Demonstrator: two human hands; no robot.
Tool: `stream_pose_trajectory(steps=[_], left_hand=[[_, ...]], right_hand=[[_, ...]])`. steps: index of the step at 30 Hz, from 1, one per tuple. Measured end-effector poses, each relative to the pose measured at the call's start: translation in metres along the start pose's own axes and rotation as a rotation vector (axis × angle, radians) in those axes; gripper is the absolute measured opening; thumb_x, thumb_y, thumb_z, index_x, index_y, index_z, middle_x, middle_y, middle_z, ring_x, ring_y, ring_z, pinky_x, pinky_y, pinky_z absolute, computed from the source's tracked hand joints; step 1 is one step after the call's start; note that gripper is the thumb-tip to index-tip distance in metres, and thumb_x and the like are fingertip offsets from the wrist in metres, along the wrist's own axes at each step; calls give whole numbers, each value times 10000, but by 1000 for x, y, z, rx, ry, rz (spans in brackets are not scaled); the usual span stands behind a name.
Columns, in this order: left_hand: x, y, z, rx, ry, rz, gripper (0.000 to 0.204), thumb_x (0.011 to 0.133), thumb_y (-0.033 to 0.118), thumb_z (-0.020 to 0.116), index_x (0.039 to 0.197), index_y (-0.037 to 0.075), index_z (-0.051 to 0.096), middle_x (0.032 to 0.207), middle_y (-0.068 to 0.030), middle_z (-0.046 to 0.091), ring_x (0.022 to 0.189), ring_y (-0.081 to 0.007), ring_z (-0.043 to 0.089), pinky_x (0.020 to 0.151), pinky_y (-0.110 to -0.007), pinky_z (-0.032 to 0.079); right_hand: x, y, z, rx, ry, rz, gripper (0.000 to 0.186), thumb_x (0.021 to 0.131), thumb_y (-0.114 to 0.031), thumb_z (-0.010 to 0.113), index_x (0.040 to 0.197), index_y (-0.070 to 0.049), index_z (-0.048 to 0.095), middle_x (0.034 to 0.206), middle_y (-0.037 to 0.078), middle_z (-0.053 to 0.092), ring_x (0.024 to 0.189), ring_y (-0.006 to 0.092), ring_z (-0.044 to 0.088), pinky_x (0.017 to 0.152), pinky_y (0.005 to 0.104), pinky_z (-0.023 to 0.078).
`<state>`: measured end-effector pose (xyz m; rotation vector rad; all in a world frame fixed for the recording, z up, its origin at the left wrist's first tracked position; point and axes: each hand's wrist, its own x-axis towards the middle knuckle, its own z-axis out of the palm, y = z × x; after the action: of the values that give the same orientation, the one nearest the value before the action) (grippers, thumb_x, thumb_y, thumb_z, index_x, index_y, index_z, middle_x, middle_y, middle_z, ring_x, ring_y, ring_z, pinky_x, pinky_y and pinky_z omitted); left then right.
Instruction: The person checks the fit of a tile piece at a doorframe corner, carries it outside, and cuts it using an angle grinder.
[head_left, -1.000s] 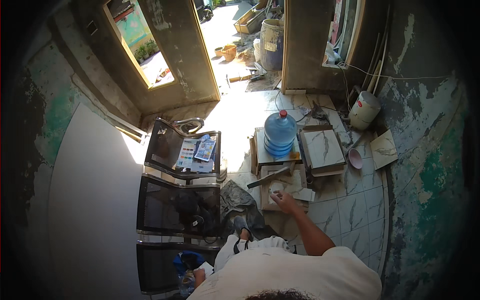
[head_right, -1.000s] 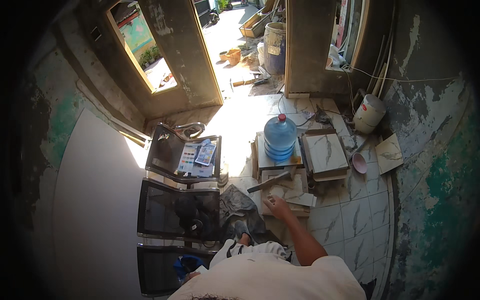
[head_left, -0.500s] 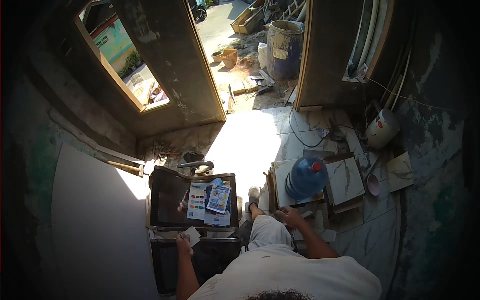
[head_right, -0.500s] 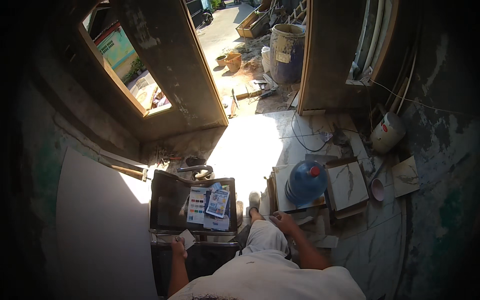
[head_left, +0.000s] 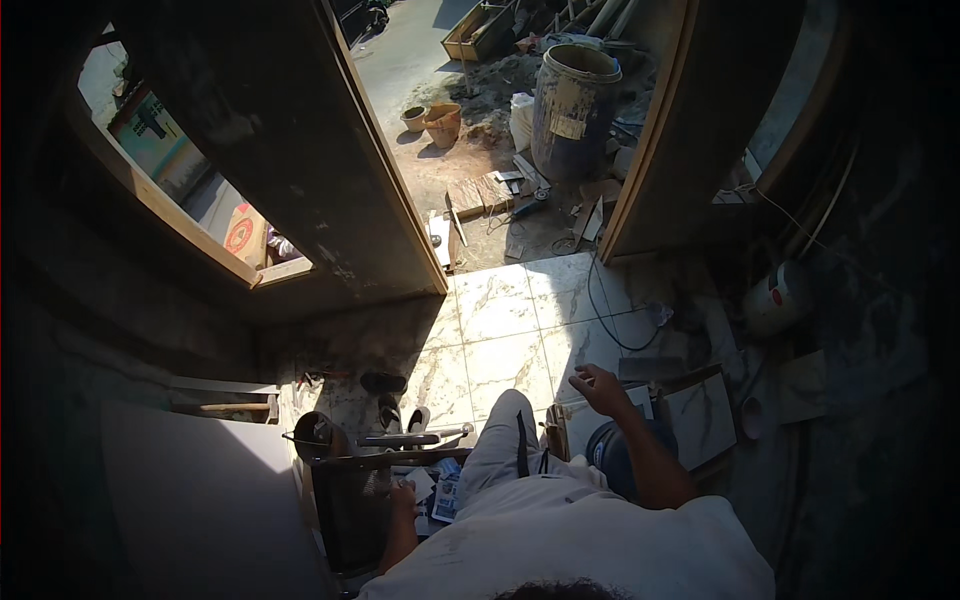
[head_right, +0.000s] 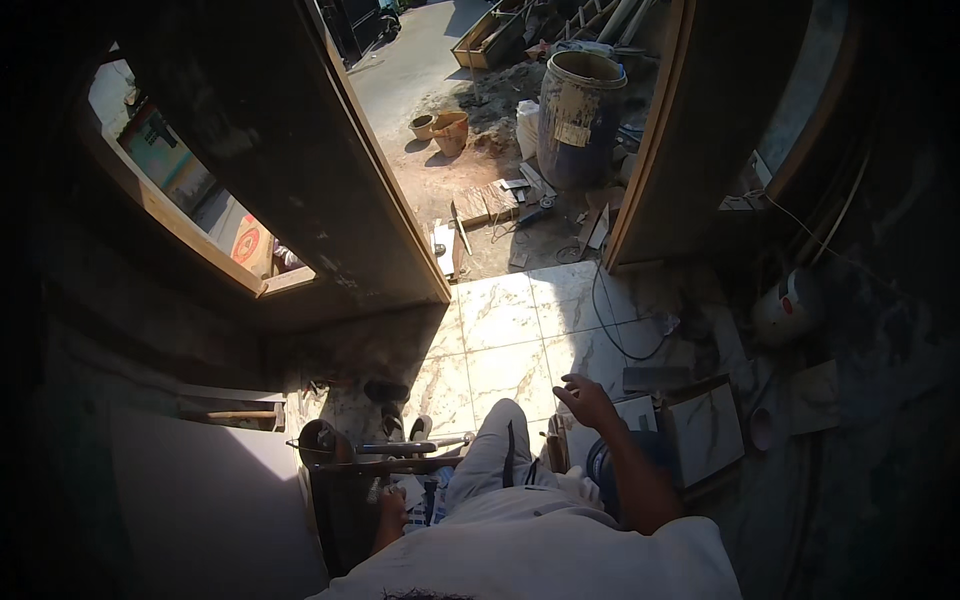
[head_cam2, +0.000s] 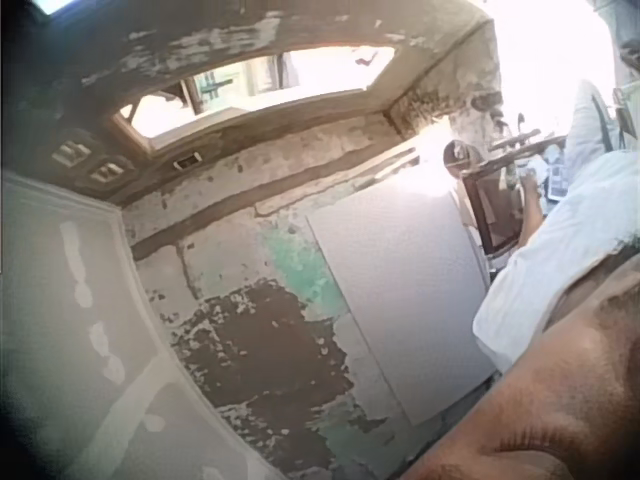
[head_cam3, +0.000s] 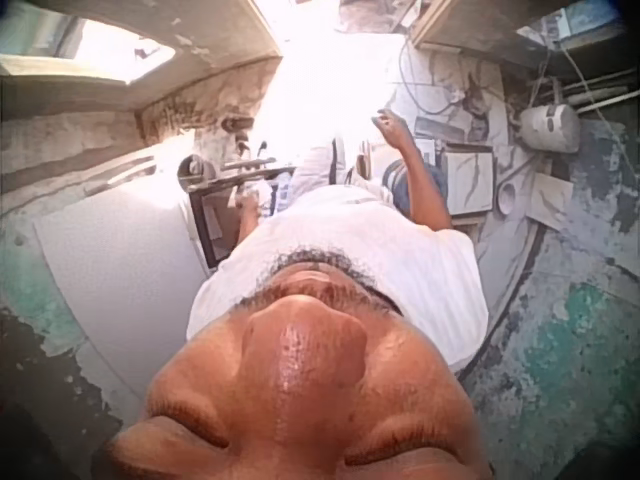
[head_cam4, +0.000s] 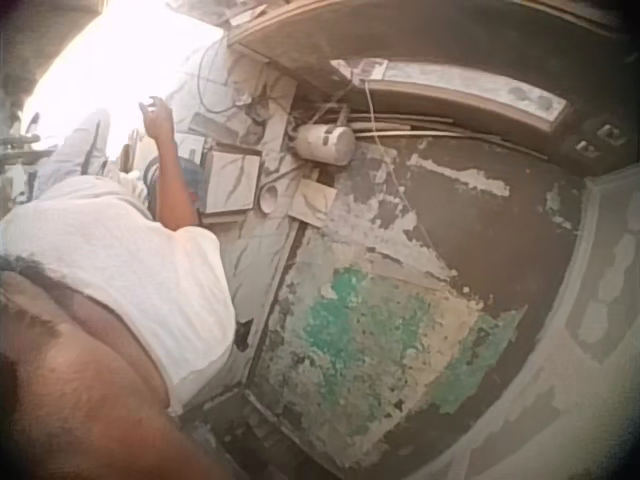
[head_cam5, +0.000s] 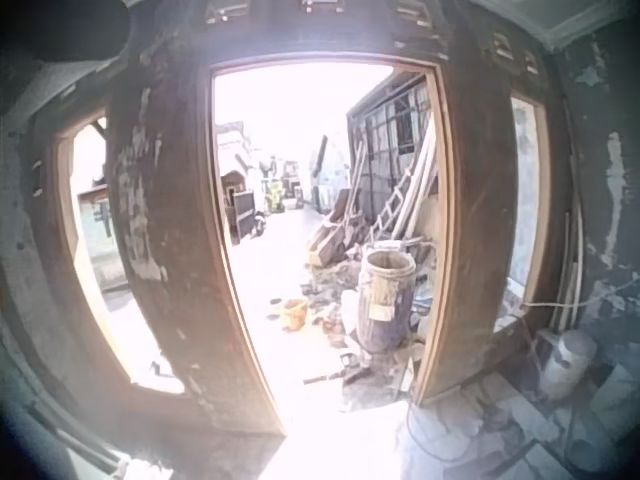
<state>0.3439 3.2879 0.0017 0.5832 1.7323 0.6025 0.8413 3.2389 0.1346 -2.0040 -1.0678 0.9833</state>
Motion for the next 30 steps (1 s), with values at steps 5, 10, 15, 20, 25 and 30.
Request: stream_pose_trajectory(steps=[5,10,15,20,25,30], left_hand=[[85,81,83,-7,-29,-46,312,830,7,576,1134,6,505,860,-100,585,718,-221,631,591,-405,519],[225,183,190,116,-193,113,252,820,-11,588,1070,5,561,864,-73,582,734,-171,584,639,-347,511],[277,367,318,52,-387,146,282,859,-77,527,1129,3,526,928,-75,589,825,-154,582,758,-294,500],[319,498,424,5,-579,158,271,881,-50,557,1145,-3,521,949,-79,612,870,-144,600,785,-286,501],[385,558,508,-113,-600,113,253,890,-48,553,1138,-4,523,996,-78,613,899,-165,599,863,-307,488],[457,588,579,-296,-496,110,270,907,-45,534,1171,5,505,1082,-112,622,1008,-204,612,943,-344,478]], right_hand=[[112,-7,-25,66,53,64,529,915,-399,631,1243,13,572,1119,209,663,956,282,670,825,366,522],[291,-3,-29,202,105,103,498,915,-375,641,1220,14,585,1067,191,688,931,264,673,808,362,527],[439,4,-51,103,79,232,420,940,-369,613,1157,-9,610,940,61,665,812,115,630,705,269,498],[534,12,-86,330,209,435,436,924,-396,629,1097,5,630,854,39,619,674,84,565,564,228,450],[631,22,-115,242,254,526,409,915,-351,644,1077,24,640,849,52,638,629,98,561,558,237,445],[790,51,-139,-72,194,367,397,880,-299,673,1048,61,655,911,170,704,791,197,670,727,314,514]])
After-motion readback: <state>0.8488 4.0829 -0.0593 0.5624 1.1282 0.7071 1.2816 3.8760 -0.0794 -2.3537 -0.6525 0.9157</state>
